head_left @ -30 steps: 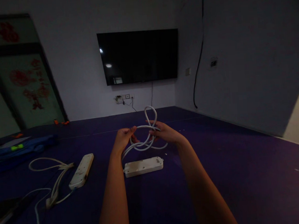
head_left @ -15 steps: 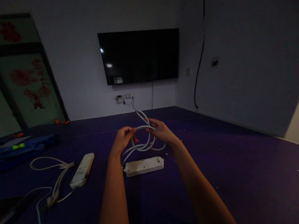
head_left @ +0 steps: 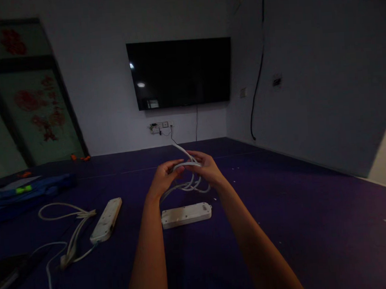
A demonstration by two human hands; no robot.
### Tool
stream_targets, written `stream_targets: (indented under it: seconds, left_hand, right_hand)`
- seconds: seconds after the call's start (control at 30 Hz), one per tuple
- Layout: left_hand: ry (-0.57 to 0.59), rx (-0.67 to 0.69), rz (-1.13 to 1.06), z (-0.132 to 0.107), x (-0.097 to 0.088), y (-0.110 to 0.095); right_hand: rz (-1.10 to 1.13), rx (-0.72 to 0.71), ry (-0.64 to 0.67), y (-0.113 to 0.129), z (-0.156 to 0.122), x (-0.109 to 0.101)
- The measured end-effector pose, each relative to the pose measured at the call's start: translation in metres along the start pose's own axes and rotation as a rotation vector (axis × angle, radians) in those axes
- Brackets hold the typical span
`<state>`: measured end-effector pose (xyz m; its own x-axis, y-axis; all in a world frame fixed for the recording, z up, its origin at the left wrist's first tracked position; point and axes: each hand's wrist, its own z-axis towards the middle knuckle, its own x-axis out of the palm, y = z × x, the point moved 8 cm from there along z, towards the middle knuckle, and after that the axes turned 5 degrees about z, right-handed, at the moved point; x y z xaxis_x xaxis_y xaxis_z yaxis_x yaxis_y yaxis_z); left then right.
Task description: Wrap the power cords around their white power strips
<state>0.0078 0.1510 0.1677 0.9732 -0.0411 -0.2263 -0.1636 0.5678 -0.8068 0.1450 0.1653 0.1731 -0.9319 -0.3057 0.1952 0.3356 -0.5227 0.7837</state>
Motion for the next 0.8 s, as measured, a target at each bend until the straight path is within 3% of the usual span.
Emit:
stream_targets:
  seconds: [0.2, 0.37, 0.47, 0.67, 0.8]
  left_hand:
    - [-0.184, 0.009, 0.102, -0.002, -0.015, 0.0]
    - [-0.226, -0.023, 0.056, -0.002, -0.019, 0.005]
    - [-0.158, -0.099, -0.059, -0.001, -0.014, 0.011]
    - [0.173, -0.327, -0.478, -0.013, 0.013, 0.015]
    - [0.086, -0.278, -0.512, -0.01, 0.01, 0.01]
  right_hand:
    - [0.104, 0.103, 0.055, -0.009, -0.002, -0.002]
    - [0.182, 0.109, 0.148, -0.009, -0.003, 0.001]
    - [0.175, 0.062, 0.164, -0.006, -0.002, 0.004]
    - [0.121, 0.074, 0.284, -0.004, -0.005, 0.019]
    - [0.108, 0.075, 0.351, -0.004, -0.009, 0.032]
